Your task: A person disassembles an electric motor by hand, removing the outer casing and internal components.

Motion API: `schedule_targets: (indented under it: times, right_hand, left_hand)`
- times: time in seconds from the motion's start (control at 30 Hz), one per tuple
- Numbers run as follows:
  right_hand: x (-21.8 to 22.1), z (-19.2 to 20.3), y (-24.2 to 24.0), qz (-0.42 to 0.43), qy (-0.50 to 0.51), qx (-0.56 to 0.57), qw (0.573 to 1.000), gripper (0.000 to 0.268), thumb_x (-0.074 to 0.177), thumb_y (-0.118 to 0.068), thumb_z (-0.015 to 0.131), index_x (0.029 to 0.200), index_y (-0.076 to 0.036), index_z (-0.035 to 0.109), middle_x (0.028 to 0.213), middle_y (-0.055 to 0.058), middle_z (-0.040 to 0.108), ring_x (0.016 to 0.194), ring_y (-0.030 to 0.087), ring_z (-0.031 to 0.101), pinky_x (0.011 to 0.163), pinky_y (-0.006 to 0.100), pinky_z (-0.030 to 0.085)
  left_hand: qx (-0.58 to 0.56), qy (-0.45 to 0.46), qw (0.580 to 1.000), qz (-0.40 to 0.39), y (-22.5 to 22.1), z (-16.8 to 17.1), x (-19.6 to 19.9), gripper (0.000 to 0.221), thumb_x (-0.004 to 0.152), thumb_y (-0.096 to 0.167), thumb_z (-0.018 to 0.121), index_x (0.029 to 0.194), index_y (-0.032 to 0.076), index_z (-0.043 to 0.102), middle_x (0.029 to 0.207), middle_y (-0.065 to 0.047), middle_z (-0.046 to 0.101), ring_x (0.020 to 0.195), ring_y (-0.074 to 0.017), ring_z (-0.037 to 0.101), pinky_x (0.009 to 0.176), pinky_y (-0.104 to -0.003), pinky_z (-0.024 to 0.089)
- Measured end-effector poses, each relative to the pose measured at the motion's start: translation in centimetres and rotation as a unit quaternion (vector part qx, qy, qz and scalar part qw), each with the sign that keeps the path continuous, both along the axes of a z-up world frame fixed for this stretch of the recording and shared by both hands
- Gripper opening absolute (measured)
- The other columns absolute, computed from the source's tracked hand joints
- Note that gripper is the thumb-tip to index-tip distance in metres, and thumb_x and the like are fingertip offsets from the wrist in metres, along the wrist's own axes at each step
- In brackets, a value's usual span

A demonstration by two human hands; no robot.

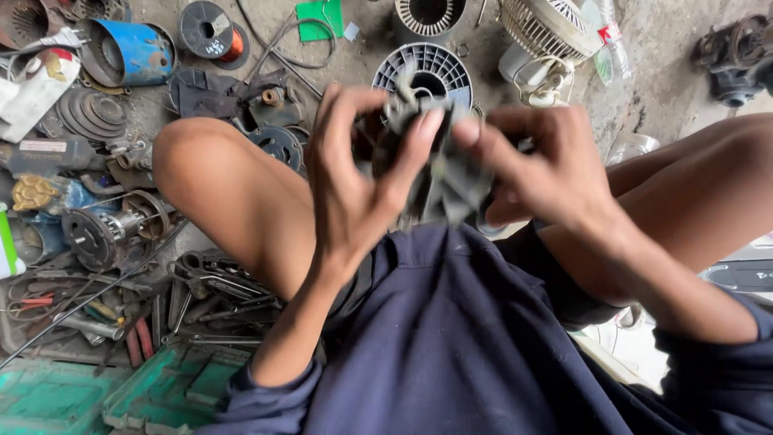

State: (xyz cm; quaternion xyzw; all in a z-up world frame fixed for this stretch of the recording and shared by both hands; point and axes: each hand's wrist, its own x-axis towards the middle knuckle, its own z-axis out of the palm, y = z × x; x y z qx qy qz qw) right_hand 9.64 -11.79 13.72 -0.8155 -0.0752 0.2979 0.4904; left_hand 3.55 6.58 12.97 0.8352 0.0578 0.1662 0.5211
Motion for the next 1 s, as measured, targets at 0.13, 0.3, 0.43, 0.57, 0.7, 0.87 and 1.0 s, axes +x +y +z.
schedule_targets:
  times: [0.13, 0.3, 0.43, 0.57, 0.7, 0.87, 1.0]
  right_hand:
    - [4.5, -4.4, 0.6, 0.048, -0.165, -0.047, 0.984, 0.052, 0.107, -0.041, 0.066, 0.080, 0.003, 0.074, 0.059, 0.007, 0.064, 0.045, 0.012, 0.058, 0.041, 0.023, 0.046]
    - [8.2, -13.3, 0.4, 0.041, -0.214, -0.071, 0.973, 0.061, 0.110, -0.048, 0.066, 0.072, -0.001, 0.072, 0.054, 0.002, 0.057, 0.042, 0.009, 0.046, 0.038, 0.023, 0.035]
    - [9.6, -15.7, -0.3, 0.045, -0.165, -0.103, 0.980, 0.071, 0.106, -0.062, 0.058, 0.061, -0.008, 0.060, 0.051, -0.001, 0.050, 0.042, 0.008, 0.043, 0.043, 0.023, 0.036]
    - [9.7, -13.4, 0.2, 0.093, -0.135, -0.140, 0.976, 0.072, 0.104, -0.061, 0.059, 0.059, -0.006, 0.059, 0.049, 0.002, 0.055, 0.039, 0.011, 0.048, 0.041, 0.023, 0.037]
    - [9.9, -12.5, -0.2, 0.130, -0.117, -0.147, 0.974, 0.074, 0.097, -0.066, 0.058, 0.062, -0.002, 0.060, 0.052, 0.006, 0.059, 0.043, 0.015, 0.054, 0.047, 0.028, 0.045]
    - [9.9, -13.2, -0.5, 0.165, -0.167, -0.172, 0.957, 0.066, 0.094, -0.059, 0.079, 0.062, -0.006, 0.055, 0.051, 0.001, 0.048, 0.042, 0.013, 0.039, 0.041, 0.027, 0.031]
    - [9.6, -12.5, -0.1, 0.161, -0.145, -0.203, 0.955, 0.069, 0.093, -0.063, 0.075, 0.063, -0.003, 0.061, 0.051, 0.003, 0.052, 0.042, 0.014, 0.040, 0.044, 0.030, 0.033]
  left_hand:
    - [0.017, -0.080, 0.996, 0.039, 0.3, -6.1, 4.6, 0.037, 0.090, 0.033, 0.072, 0.098, 0.001, 0.056, 0.091, -0.010, 0.061, 0.079, -0.0230, 0.062, 0.074, -0.036, 0.054]
    - [0.036, -0.076, 0.994, 0.064, 0.1, -14.3, 8.7, 0.038, 0.090, 0.037, 0.074, 0.092, 0.003, 0.056, 0.085, -0.007, 0.056, 0.067, -0.0209, 0.060, 0.062, -0.036, 0.052]
    - [0.073, -0.015, 0.994, 0.082, -0.3, -16.9, 9.8, 0.046, 0.090, 0.047, 0.069, 0.089, 0.003, 0.055, 0.081, -0.007, 0.058, 0.061, -0.0207, 0.061, 0.056, -0.036, 0.052]
    - [0.098, -0.003, 0.994, 0.055, 0.3, -16.0, 9.7, 0.047, 0.090, 0.046, 0.072, 0.091, 0.004, 0.051, 0.080, -0.010, 0.061, 0.063, -0.0256, 0.062, 0.058, -0.040, 0.052]
    - [0.125, 0.004, 0.992, -0.012, 1.9, -15.8, 9.6, 0.056, 0.090, 0.053, 0.072, 0.094, 0.003, 0.049, 0.081, -0.013, 0.064, 0.061, -0.0287, 0.064, 0.057, -0.043, 0.052]
    - [0.120, 0.068, 0.989, -0.045, 2.6, -15.4, 9.9, 0.065, 0.080, 0.063, 0.079, 0.089, 0.004, 0.053, 0.077, -0.009, 0.069, 0.061, -0.0257, 0.066, 0.060, -0.043, 0.055]
    - [0.096, 0.093, 0.989, -0.063, 3.0, -15.7, 10.5, 0.063, 0.076, 0.059, 0.086, 0.077, 0.008, 0.048, 0.064, -0.003, 0.065, 0.049, -0.0190, 0.059, 0.052, -0.040, 0.053]
